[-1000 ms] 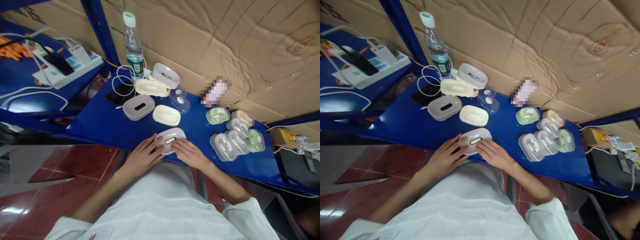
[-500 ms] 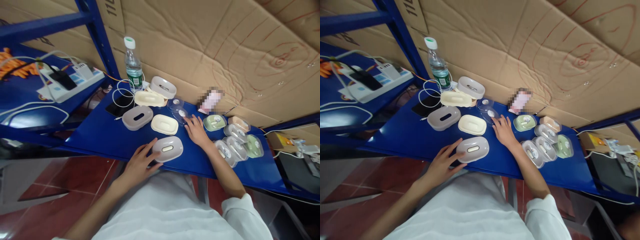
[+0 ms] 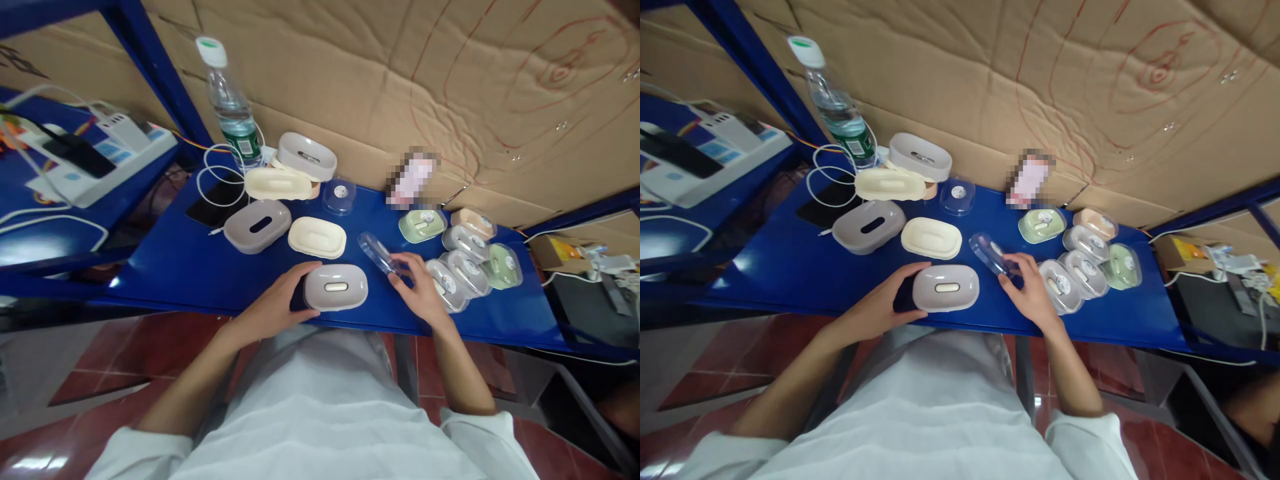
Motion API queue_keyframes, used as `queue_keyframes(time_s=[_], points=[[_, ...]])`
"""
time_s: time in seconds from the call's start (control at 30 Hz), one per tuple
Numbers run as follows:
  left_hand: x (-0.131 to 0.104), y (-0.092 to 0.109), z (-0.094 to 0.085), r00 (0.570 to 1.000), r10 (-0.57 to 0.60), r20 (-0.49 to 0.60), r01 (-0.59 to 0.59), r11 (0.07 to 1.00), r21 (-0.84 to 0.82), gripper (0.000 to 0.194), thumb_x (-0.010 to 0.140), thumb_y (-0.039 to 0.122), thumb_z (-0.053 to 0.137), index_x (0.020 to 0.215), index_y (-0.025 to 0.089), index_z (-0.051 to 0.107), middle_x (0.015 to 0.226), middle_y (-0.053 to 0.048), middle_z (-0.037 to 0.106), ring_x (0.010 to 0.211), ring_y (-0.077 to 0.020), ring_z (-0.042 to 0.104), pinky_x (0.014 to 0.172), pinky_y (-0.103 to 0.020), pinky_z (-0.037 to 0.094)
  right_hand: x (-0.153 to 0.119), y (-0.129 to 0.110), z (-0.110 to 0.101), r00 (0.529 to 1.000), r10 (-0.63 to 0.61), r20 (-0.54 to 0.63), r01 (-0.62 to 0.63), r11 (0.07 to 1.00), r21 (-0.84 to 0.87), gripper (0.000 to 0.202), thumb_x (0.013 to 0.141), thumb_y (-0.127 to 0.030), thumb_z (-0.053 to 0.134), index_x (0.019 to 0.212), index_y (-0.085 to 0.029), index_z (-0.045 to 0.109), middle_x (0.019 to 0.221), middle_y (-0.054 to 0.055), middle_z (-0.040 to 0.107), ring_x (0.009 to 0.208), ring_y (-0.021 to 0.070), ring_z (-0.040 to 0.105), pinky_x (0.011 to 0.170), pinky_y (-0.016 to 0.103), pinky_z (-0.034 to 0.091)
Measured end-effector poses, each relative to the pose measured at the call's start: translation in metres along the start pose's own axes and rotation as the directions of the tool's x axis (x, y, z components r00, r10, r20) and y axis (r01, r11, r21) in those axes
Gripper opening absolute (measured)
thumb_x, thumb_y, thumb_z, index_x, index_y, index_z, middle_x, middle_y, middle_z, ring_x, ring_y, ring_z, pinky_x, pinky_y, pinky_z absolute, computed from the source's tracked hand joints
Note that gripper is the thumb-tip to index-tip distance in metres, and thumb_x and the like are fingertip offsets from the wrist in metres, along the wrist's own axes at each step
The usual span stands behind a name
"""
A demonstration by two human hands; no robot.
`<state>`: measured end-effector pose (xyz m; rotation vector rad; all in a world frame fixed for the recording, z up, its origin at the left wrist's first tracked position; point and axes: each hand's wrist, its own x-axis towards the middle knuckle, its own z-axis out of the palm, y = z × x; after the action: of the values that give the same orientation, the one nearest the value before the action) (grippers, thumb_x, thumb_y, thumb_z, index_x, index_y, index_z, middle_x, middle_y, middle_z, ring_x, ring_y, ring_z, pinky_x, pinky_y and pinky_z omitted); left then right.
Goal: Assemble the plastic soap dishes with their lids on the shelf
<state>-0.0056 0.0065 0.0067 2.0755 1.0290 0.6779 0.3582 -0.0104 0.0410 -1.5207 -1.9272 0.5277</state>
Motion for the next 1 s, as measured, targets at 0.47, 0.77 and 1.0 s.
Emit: queue_keyframes(time_s=[0.47, 0.77, 1.0], points=[[0.017, -0.003, 0.004, 0.999, 0.05, -0.013, -0.05, 0.995, -0.085, 0.094, 0.095, 0.047, 0.081, 0.172, 0.03, 0.028, 0.171, -0.016, 0.042, 0.158, -0.0351, 0.045, 0.13, -0.055, 0.042, -0.001, -0.036, 0.05, 0.883, -0.423, 0.201, 0.454, 0.879, -0.143, 0.063, 0.107, -0.036, 0.064, 0.167, -0.032, 0.044, 0.155, 0.015, 0.055, 0.161, 0.0356, 0.038, 0.126, 0.062, 0.046], [0.019, -0.003, 0.002, 0.999, 0.04, 0.019, -0.037, 0.993, -0.116, 0.096, 0.094, 0.044, 0.083, 0.172, 0.033, 0.028, 0.173, -0.014, 0.039, 0.159, -0.0367, 0.042, 0.132, -0.056, 0.038, -0.001, -0.041, 0.048, 0.864, -0.433, 0.257, 0.481, 0.861, -0.167, 0.064, 0.109, -0.037, 0.062, 0.168, -0.029, 0.04, 0.168, 0.016, 0.045, 0.166, 0.0351, 0.03, 0.129, 0.064, 0.042], [0.02, 0.001, 0.006, 0.997, 0.079, 0.026, -0.071, 0.97, -0.233, 0.085, 0.095, 0.04, 0.081, 0.168, 0.035, 0.04, 0.172, -0.011, 0.042, 0.159, -0.0348, 0.041, 0.133, -0.056, 0.034, -0.003, -0.031, 0.059, 0.891, -0.425, 0.16, 0.449, 0.875, -0.179, 0.067, 0.1, -0.044, 0.076, 0.161, -0.033, 0.052, 0.153, 0.014, 0.056, 0.155, 0.0373, 0.045, 0.126, 0.062, 0.047]])
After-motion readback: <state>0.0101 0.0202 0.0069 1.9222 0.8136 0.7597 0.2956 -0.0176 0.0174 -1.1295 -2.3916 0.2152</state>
